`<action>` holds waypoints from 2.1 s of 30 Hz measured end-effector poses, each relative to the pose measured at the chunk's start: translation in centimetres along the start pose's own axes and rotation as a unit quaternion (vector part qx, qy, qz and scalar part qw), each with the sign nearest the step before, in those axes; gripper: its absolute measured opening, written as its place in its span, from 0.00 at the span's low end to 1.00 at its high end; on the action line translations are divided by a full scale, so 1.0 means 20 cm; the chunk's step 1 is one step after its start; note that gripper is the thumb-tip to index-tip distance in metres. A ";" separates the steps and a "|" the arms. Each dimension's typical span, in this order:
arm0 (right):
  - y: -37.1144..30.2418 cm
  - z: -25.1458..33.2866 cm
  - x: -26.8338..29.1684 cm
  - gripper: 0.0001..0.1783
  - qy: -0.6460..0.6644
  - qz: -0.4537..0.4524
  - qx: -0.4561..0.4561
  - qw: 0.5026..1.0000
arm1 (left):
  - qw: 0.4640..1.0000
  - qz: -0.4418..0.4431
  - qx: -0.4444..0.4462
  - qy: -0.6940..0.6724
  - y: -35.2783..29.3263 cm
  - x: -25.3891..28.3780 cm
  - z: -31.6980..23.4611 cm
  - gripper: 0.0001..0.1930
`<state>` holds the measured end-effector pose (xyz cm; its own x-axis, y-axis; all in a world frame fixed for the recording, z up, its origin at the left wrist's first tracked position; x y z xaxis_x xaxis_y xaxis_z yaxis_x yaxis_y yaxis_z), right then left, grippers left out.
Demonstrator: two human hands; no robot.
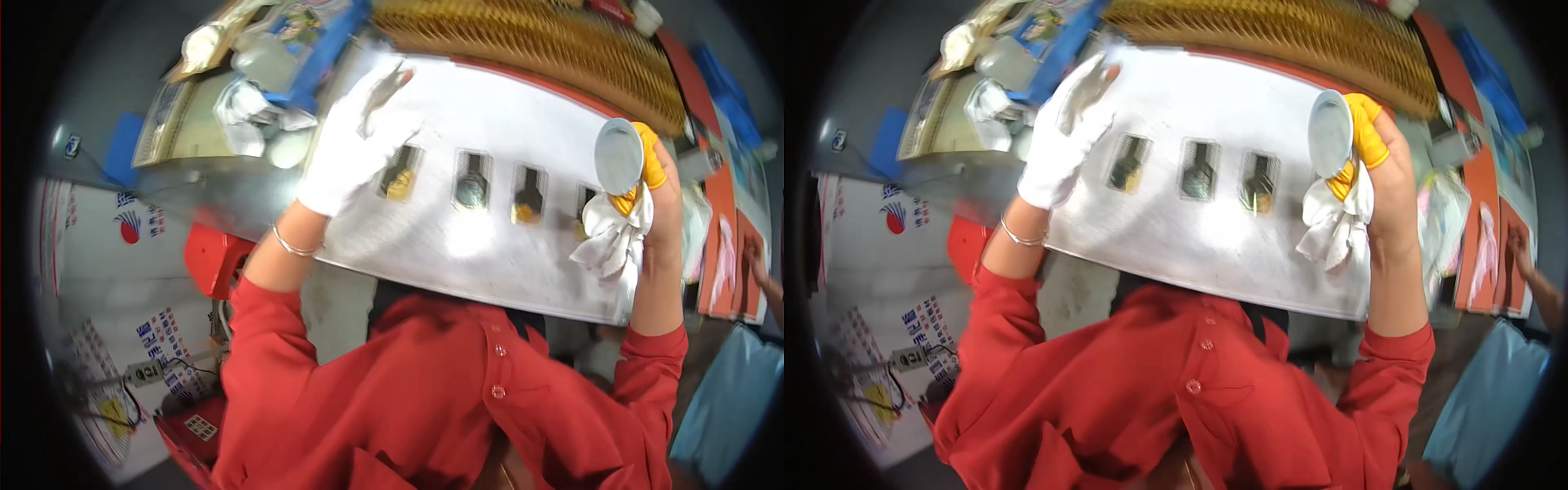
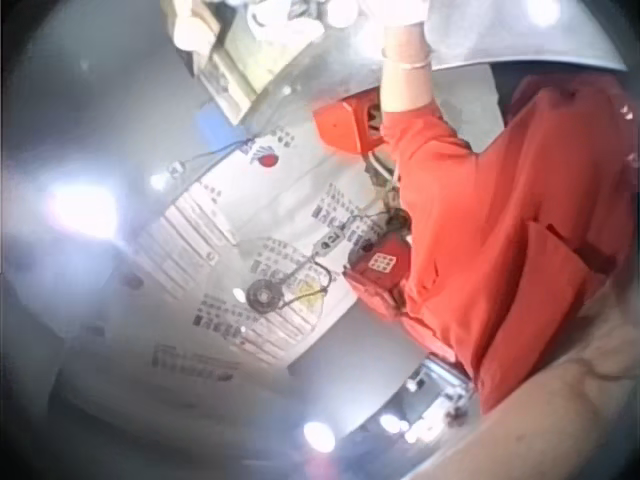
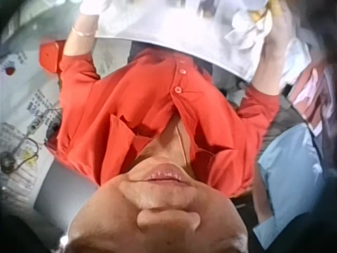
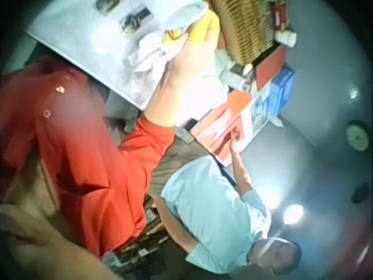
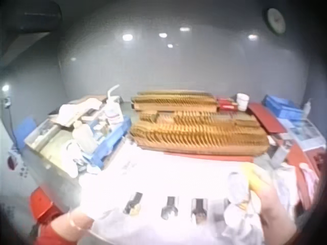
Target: The person cleans small, dark rectangular metal parts placed on a white tray using a white cloth and a liquid from a squeeze bottle. The person wipes each part individually, occasionally reapplying liquid, while a second person stands nearby using a smartphone.
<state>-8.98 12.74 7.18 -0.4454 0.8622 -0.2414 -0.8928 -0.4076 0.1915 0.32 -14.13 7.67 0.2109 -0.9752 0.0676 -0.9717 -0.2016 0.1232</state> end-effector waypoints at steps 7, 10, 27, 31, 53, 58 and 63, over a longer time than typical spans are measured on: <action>0.60 -0.13 -1.02 0.15 0.186 0.209 -0.040 0.959 | 0.907 -0.371 -0.182 0.081 -0.17 0.93 0.01 0.36; 0.79 -0.30 -1.37 0.12 0.274 0.254 -0.074 0.925 | 0.906 -0.384 -0.137 0.111 -0.04 1.06 0.14 0.42; 1.24 -0.55 -1.94 0.16 0.333 0.401 -0.113 0.846 | 0.883 -0.426 -0.002 0.196 0.23 1.24 0.20 0.32; 1.24 -0.55 -1.96 0.16 0.352 0.424 -0.130 0.824 | 0.887 -0.424 0.000 0.182 0.25 1.26 0.24 0.31; 0.77 -0.08 -1.19 0.12 0.027 0.209 -0.051 0.976 | 0.854 -0.412 -0.110 0.300 0.09 1.16 0.05 0.36; 0.37 0.32 -0.43 0.13 -0.368 0.202 0.078 0.904 | 0.938 -0.120 -0.162 0.281 0.02 0.27 -0.06 0.43; 0.03 -0.02 0.10 0.18 -0.509 0.129 -0.073 0.848 | 0.857 0.145 -0.131 0.477 -0.02 -0.53 0.23 0.47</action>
<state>-10.44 14.07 6.51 -0.4051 0.5202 0.7518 -0.8058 -0.5917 -0.0247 -1.96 -4.14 2.31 0.0776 -0.4376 0.8958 -0.9672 0.1848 0.1741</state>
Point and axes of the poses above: each hand's wrist, its own y-axis towards the middle knuckle, its own x-axis out of the back of the hand, z = x × y, the point moved 8 cm from there along y, towards the middle knuckle, and after that the axes turned 8 degrees about x, right-handed, at the moved point
